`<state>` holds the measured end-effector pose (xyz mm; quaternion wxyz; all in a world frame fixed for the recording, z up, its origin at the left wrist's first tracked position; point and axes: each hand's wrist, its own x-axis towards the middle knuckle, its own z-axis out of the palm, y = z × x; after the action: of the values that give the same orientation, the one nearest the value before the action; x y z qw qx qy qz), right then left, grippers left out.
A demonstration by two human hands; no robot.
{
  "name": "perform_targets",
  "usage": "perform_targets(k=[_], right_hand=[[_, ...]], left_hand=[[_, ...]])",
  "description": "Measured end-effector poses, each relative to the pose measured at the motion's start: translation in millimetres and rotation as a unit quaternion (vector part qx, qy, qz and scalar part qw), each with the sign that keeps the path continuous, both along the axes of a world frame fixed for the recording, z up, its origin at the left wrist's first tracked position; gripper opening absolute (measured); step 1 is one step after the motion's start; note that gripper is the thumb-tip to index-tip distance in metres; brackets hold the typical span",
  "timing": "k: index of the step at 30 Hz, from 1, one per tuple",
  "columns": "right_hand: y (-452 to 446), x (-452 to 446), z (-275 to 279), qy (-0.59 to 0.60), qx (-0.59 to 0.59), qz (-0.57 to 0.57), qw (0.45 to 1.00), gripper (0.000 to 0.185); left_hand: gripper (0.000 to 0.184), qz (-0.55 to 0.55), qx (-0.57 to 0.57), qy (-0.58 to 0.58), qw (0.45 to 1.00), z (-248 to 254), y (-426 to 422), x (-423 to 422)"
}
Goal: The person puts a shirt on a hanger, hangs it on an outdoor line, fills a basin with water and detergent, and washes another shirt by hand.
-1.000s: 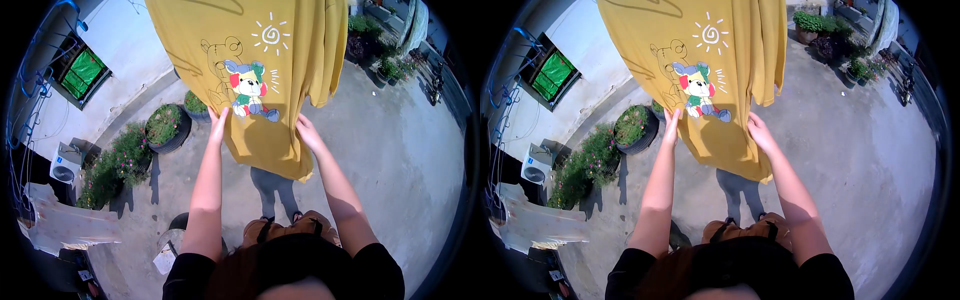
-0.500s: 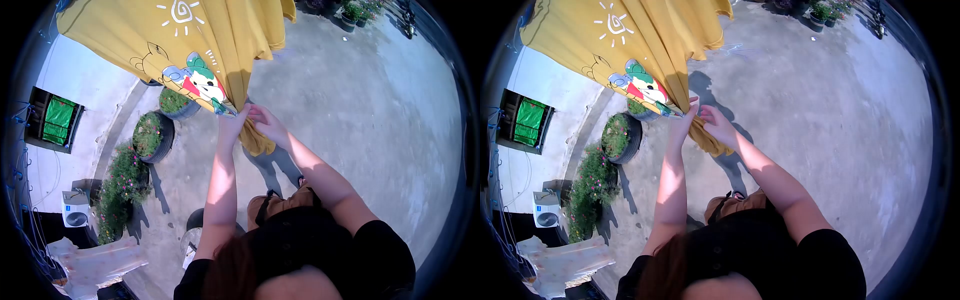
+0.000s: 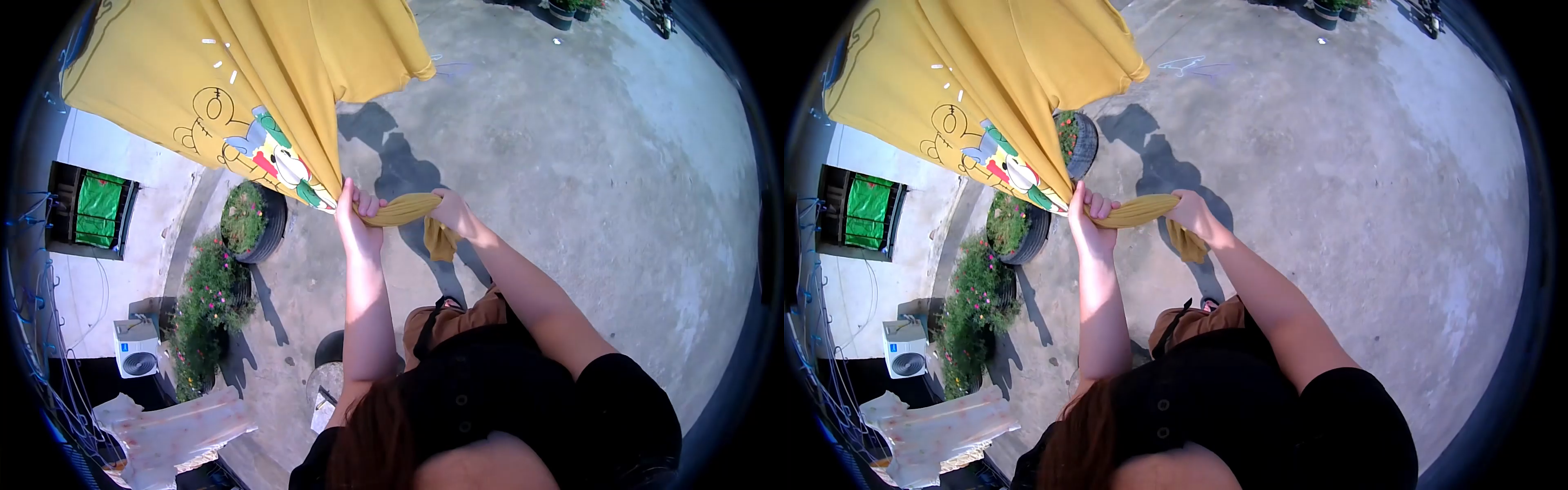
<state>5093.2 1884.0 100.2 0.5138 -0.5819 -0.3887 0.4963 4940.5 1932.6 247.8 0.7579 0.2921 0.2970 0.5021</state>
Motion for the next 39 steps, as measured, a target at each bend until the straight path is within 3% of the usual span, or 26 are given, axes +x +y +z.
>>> perform_targets(k=[2, 5, 6, 7, 9, 13, 16, 19, 22, 25, 26, 28, 30, 34, 37, 39], right_hand=[[-5, 6, 44, -0.007, 0.017, -0.07, 0.997, 0.017], [-7, -13, 128, -0.031, 0.083, -0.144, 0.986, 0.017], [-7, -20, 138, -0.051, 0.122, -0.16, 0.978, 0.019], [-6, -26, 149, -0.072, 0.162, -0.176, 0.968, 0.021], [-17, -43, 178, -0.036, 0.211, -0.138, 0.967, 0.023], [-40, -51, 200, 0.01, 0.243, -0.104, 0.965, 0.027], [-33, -37, 167, 0.06, 0.245, -0.108, 0.962, 0.03], [-43, -17, 156, 0.325, 0.185, -0.029, 0.927, 0.042], [-58, -3, 146, 0.184, 0.181, -0.061, 0.964, 0.061], [-74, 2, 146, -0.119, 0.204, -0.201, 0.951, 0.074], [-78, 0, 148, -0.168, 0.214, -0.169, 0.947, 0.077], [-83, -7, 155, -0.266, 0.234, -0.101, 0.93, 0.084], [-68, -21, 144, -0.279, 0.241, -0.131, 0.92, 0.081], [-29, -10, 127, -0.265, 0.258, -0.116, 0.922, 0.063], [-23, 0, 139, -0.163, 0.148, 0.002, 0.975, 0.041], [-28, 11, 139, -0.037, 0.119, 0.099, 0.987, 0.031]], left_hand=[[0.023, 0.089, -0.024, 0.03, 0.995, -2, 7, -7], [0.021, 0.078, -0.011, 0.122, 0.989, -18, 20, -9], [0.025, 0.074, -0.015, 0.16, 0.984, -19, 19, -5], [0.043, 0.104, -0.056, 0.24, 0.964, -22, 14, 6], [0.047, -0.05, 0.003, 0.115, 0.992, -17, 7, 16], [0.05, -0.171, -0.031, -0.045, 0.984, 26, -16, 37], [0.046, -0.144, -0.064, -0.084, 0.984, 6, 4, 41], [0.04, -0.075, -0.045, -0.066, 0.994, -12, 21, 47], [0.034, -0.013, -0.041, -0.087, 0.995, -2, 13, 51], [0.031, -0.008, 0.016, -0.075, 0.997, 6, 4, 50], [0.03, -0.016, 0.046, -0.063, 0.997, 5, 3, 50], [0.032, -0.006, -0.01, -0.071, 0.997, 4, 0, 55], [0.037, 0.02, -0.053, -0.049, 0.997, 3, -5, 64], [0.036, 0.058, -0.012, -0.014, 0.998, 10, -25, 73], [0.038, -0.004, 0.088, 0.045, 0.995, 16, -29, 65], [0.037, -0.1, 0.095, 0.057, 0.989, 18, -17, 54]])
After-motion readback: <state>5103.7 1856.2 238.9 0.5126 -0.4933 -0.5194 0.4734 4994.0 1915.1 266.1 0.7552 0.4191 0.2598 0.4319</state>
